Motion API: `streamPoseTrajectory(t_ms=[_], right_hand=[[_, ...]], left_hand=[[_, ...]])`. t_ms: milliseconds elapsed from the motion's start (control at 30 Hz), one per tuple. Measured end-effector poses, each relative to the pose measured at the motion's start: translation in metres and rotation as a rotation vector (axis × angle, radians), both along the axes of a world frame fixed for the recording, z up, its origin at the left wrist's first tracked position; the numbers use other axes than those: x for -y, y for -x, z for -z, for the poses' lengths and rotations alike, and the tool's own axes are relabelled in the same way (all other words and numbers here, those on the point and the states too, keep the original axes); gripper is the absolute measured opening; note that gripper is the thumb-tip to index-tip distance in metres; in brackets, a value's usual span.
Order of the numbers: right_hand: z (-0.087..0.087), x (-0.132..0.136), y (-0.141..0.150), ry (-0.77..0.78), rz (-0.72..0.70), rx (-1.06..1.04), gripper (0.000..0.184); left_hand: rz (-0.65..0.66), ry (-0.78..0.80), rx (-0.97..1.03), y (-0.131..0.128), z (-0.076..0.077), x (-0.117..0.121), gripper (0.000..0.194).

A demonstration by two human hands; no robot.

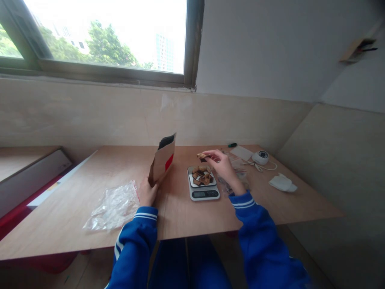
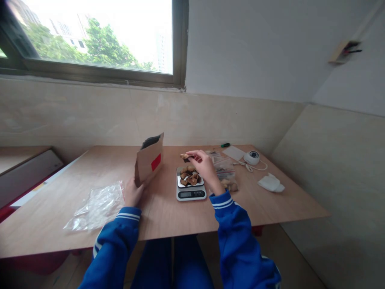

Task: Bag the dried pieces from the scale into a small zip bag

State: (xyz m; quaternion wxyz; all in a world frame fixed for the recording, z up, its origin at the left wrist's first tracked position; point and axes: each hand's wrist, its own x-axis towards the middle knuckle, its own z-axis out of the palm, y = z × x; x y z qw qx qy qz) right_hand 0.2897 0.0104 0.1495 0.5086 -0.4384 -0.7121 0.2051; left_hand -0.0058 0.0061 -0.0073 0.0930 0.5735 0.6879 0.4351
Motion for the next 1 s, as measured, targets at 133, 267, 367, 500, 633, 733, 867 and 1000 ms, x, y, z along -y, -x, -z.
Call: streamPoseTrajectory(t_ms=[133, 267, 367, 500, 633, 733, 867, 1000], right_hand=[[0.037, -0.017, -0.008, 0.112, -0.015, 0.044, 0.023], [0.067, -0.03, -0.003, 0.191, 0.028, 0.095, 0.018], [0.074, -0.039, 0.008, 0.181, 0.001, 0.166, 0.016], [0.074, -0.049, 0.021, 0.101, -0.049, 0.379, 0.016], [0.076, -0.054, 0.023, 0.066, -0.01, 0.618, 0.019], [0.08, -0.055, 0.019, 0.042, 0.062, 0.69, 0.02], [0.084, -0.055, 0.015, -0.012, 0.144, 0.749, 0.022], [0.089, -0.053, 0.012, -0.005, 0.165, 0.763, 0.023]], left_hand=[[-0.043, 0.022, -0.044, -0.001, -0.001, 0.0, 0.03], [-0.04, 0.024, -0.085, -0.001, -0.001, 0.001, 0.027], [-0.05, 0.036, -0.104, -0.002, -0.002, 0.002, 0.027], [-0.051, 0.03, -0.083, -0.003, -0.005, 0.003, 0.027], [-0.049, 0.017, -0.074, -0.004, -0.006, 0.004, 0.027], [-0.052, 0.014, -0.088, -0.004, -0.005, 0.003, 0.027], [-0.055, 0.065, -0.103, -0.004, -0.005, 0.002, 0.033], [-0.041, 0.068, -0.109, -0.004, -0.006, 0.003, 0.033]])
